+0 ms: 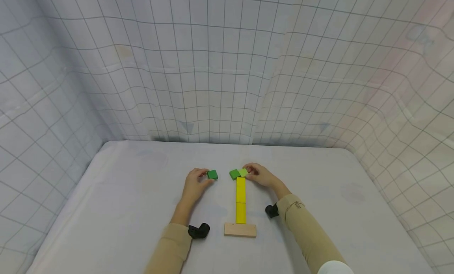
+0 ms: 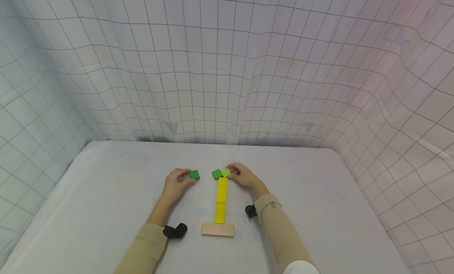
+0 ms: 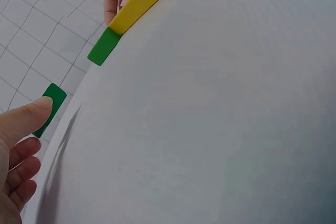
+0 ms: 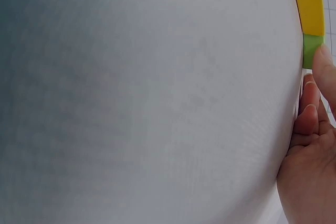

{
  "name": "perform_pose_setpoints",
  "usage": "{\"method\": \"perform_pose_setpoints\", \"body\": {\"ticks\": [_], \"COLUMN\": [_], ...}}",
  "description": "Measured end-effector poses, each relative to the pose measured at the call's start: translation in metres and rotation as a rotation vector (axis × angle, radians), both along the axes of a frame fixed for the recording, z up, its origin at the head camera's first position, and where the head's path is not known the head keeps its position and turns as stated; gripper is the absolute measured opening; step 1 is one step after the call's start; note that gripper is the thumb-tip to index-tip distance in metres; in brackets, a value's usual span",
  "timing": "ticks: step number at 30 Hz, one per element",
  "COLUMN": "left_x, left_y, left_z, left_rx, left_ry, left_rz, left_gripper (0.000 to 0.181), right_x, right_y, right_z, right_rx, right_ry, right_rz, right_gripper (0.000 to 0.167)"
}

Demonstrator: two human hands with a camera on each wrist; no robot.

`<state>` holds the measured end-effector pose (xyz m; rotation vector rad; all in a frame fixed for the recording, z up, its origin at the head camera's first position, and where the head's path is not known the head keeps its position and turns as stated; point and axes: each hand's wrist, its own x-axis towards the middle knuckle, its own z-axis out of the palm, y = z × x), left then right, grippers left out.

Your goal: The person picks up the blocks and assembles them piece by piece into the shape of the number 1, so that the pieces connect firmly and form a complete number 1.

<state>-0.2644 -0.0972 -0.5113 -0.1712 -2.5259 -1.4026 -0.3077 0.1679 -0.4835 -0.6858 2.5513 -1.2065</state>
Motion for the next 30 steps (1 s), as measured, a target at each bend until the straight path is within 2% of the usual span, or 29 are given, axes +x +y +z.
{"method": "perform_pose_setpoints", "body": {"ticks": [4, 6, 13, 22, 30], "left_x": [-0.001, -0.001, 0.000, 0.001, 0.001], "left_y": [0.008, 0.012, 0.024, 0.036, 0.043], "left_z": [0.001, 0.001, 0.000, 0.000, -0.001], "left_rx": [-0.037, -0.052, -0.100, -0.132, -0.169], "left_ry": [0.007, 0.000, -0.036, -0.062, -0.031], "left_rz": [-0.016, -0.025, -0.053, -0.084, -0.071], "left_gripper": [0.037, 0.037, 0.036, 0.035, 0.035], "right_x": [0.010, 0.012, -0.010, -0.011, -0.009], "right_y": [-0.003, -0.004, 0.005, 0.004, 0.004], "right_z": [0.018, 0.020, -0.015, -0.015, -0.013], "right_rx": [0.001, 0.002, 0.022, 0.026, 0.019], "right_ry": [-0.008, -0.013, -0.002, 0.006, -0.012], "right_rz": [0.014, 0.010, -0.016, -0.002, -0.020], "right_gripper": [0.029, 0.030, 0.029, 0.030, 0.030]}}
